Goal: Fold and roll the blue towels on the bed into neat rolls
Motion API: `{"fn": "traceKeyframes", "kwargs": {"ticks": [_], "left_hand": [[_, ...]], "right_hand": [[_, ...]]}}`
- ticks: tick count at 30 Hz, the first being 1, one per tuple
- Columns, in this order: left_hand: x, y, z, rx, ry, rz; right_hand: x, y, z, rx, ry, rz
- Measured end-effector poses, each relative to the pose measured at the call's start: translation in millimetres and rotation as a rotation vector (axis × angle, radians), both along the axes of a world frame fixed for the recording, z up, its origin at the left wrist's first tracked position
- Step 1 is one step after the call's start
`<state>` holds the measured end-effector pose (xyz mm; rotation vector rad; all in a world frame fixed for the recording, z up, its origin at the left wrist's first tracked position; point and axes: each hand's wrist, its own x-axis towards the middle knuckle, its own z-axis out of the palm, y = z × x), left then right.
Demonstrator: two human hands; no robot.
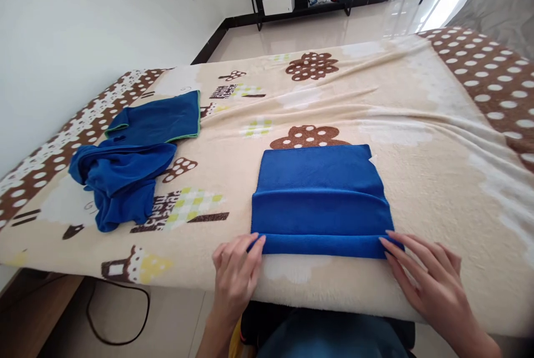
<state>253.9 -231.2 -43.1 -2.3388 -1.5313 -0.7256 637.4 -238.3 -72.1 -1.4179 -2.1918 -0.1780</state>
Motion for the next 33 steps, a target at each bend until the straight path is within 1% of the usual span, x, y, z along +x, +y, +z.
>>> {"fn": "traceKeyframes", "kwargs": {"ticks": [2,4,7,10,12,15,17,20,23,25,28,29,30,31,33], "left_hand": [[0,-6,2.4,-0.126,0.009,-0.101],[0,-7,2.5,-0.204,-0.004,-0.102],[1,-1,-0.4,-0.216,-0.033,-0.055],[3,11,-3.1,-0.193,-0.058,-0.037],[4,21,-2.7,-0.205,-0.06,-0.015],[6,31,2.8,-0.278,-0.029,0.011],[6,33,8.6,-0.316,0.001,0.005],[2,26,17.1,-0.346,0.028,-0.015],[-1,15,22.2,-0.398,0.016,-0.015],[3,11,22.8,-0.393,0.016,0.036],[26,9,20.4,-0.228,0.013,0.192],[38,9,19.1,-0.177,-0.006,0.198],[51,9,17.6,-0.156,-0.031,0.149],[64,9,16.1,-0.165,-0.052,0.054],[85,11,12.4,-0.247,-0.064,-0.156]], "right_hand": [[5,-6,-1.0,-0.057,-0.027,0.081],[7,-6,-1.3,-0.103,-0.038,0.1],[5,2,-1.5,-0.09,-0.025,0.071],[-1,15,-1.6,-0.065,0.014,0.06],[-4,25,-0.3,-0.071,0.049,0.058],[-4,34,4.8,-0.093,0.104,0.057],[-1,34,9.4,-0.113,0.129,0.064],[4,25,14.1,-0.192,0.147,0.104],[7,14,14.3,-0.281,0.133,0.138],[2,11,13.8,-0.261,0.071,0.09],[-22,10,16.6,-0.082,-0.011,-0.113],[-33,11,18.6,-0.026,-0.004,-0.144],[-46,11,20.7,-0.001,0.012,-0.119],[-59,11,22.6,-0.008,0.028,-0.046],[-79,13,24.2,-0.081,0.027,0.134]]}}
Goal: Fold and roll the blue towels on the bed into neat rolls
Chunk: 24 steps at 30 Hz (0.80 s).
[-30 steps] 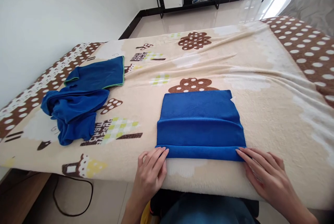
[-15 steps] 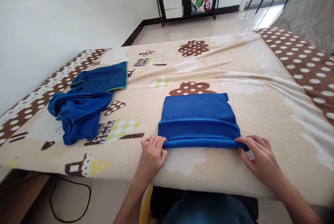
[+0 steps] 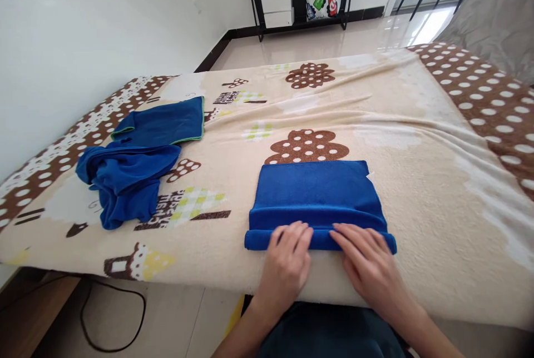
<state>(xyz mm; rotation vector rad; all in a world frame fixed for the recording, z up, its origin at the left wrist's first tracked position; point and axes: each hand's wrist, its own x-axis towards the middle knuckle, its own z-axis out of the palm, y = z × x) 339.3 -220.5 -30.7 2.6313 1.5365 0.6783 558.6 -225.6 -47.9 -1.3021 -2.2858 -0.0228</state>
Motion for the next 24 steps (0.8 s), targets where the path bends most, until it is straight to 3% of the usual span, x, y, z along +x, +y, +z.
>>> {"fn": "traceKeyframes", "kwargs": {"ticks": [3,8,11,14,18,22,24], "left_hand": [[4,5,-7.8,-0.092,0.045,-0.069],[-57,7,-17.8,-0.126,0.064,0.114],[-93,6,-11.0,-0.123,-0.089,0.161],[-111,20,2.8,-0.087,-0.268,0.222],[-115,85,11.4,-0.128,-0.296,0.236],[-111,165,1.9,-0.243,-0.259,0.138],[-111,190,-4.9,-0.285,-0.26,0.104]], "right_hand": [[-5,3,-5.5,-0.08,-0.082,0.047],[43,2,-20.5,-0.114,-0.094,-0.124],[70,2,-18.8,-0.122,0.011,-0.144],[85,18,-10.6,-0.096,0.171,-0.239],[89,77,-5.5,-0.303,0.261,-0.35],[88,152,-10.8,-0.419,0.231,-0.301],[89,179,-14.6,-0.428,0.24,-0.262]]}}
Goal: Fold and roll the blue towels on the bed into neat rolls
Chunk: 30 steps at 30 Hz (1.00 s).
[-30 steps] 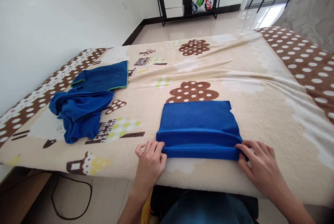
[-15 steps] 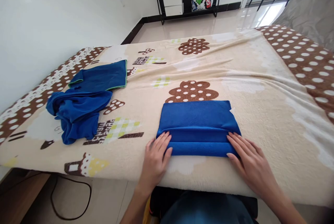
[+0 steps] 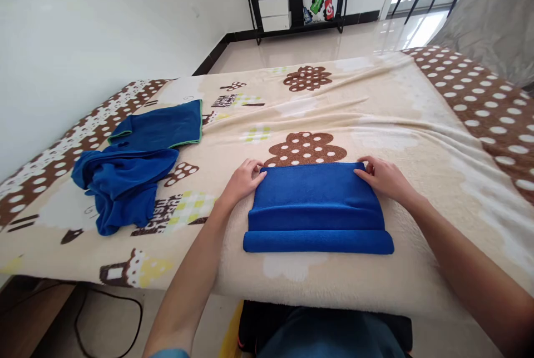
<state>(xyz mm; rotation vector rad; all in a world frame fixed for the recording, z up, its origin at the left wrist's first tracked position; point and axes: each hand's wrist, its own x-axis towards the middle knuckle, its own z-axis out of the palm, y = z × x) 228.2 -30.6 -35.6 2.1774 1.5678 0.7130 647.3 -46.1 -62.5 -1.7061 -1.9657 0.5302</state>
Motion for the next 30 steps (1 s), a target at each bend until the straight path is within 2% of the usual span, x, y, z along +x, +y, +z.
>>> {"fn": "traceKeyframes", "kwargs": {"ticks": [3,10,14,23,30], "left_hand": [[-5,11,-7.2,-0.029,-0.033,-0.012],[-8,3,-8.4,-0.017,-0.098,0.002],[-4,7,-8.0,0.02,-0.122,0.038],[4,7,-8.9,0.135,-0.221,0.211],[11,8,-11.1,0.199,-0.275,0.263]], "right_hand": [[5,19,-6.2,0.0,0.067,0.036],[13,14,-16.5,0.02,0.178,0.021],[9,16,-13.2,0.075,0.2,-0.013],[-5,17,-8.1,0.202,0.267,-0.165],[-10,17,-5.3,0.276,0.274,-0.222]]}}
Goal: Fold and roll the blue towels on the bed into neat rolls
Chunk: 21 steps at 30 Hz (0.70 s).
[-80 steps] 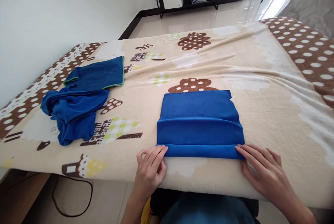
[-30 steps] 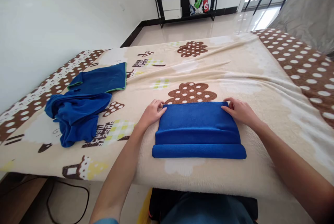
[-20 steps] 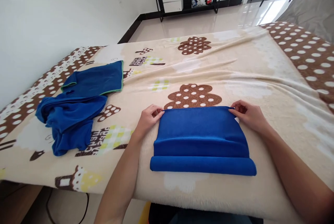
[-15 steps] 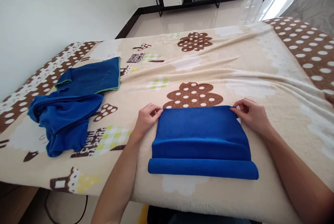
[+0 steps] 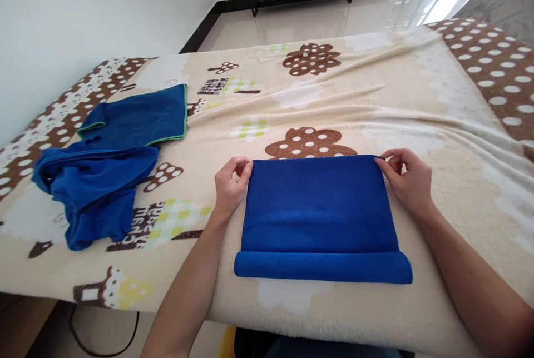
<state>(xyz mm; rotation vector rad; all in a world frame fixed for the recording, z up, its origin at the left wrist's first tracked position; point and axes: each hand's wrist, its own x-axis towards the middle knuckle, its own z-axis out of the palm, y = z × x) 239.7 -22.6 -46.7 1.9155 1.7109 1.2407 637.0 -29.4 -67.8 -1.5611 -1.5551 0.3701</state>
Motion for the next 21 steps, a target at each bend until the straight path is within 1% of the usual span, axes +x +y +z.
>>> {"fn": "traceKeyframes", "kwargs": {"ticks": [5,9,11,13,14,15,16,17,18,20,21], "left_hand": [[2,-1,-2.0,0.032,0.033,0.025],[-1,4,-8.4,0.0,0.145,-0.011],[-3,6,-8.7,-0.007,0.209,-0.02],[-3,4,-2.8,0.007,0.254,-0.021],[-2,0,2.6,0.018,0.266,-0.026],[1,-4,9.2,0.023,0.279,-0.061],[6,-10,16.3,0.013,0.3,-0.141],[12,-17,23.0,-0.014,0.336,-0.267],[19,-23,28.4,-0.056,0.387,-0.42],[34,-34,33.3,-0.145,0.512,-0.715],[40,-38,32.6,-0.176,0.571,-0.81]], "right_hand": [[-3,-1,0.0,0.026,-0.036,-0.017],[2,2,-7.9,-0.014,-0.126,0.023],[6,4,-8.2,-0.027,-0.182,0.047],[7,2,-1.8,-0.002,-0.229,0.042],[5,0,3.8,0.022,-0.243,0.035],[2,-5,10.3,0.046,-0.257,0.056],[-4,-10,17.1,0.065,-0.28,0.119],[-11,-16,23.4,0.072,-0.319,0.226],[-20,-23,28.3,0.068,-0.377,0.366],[-38,-35,32.4,0.039,-0.531,0.643],[-46,-39,31.5,0.021,-0.607,0.735]]}}
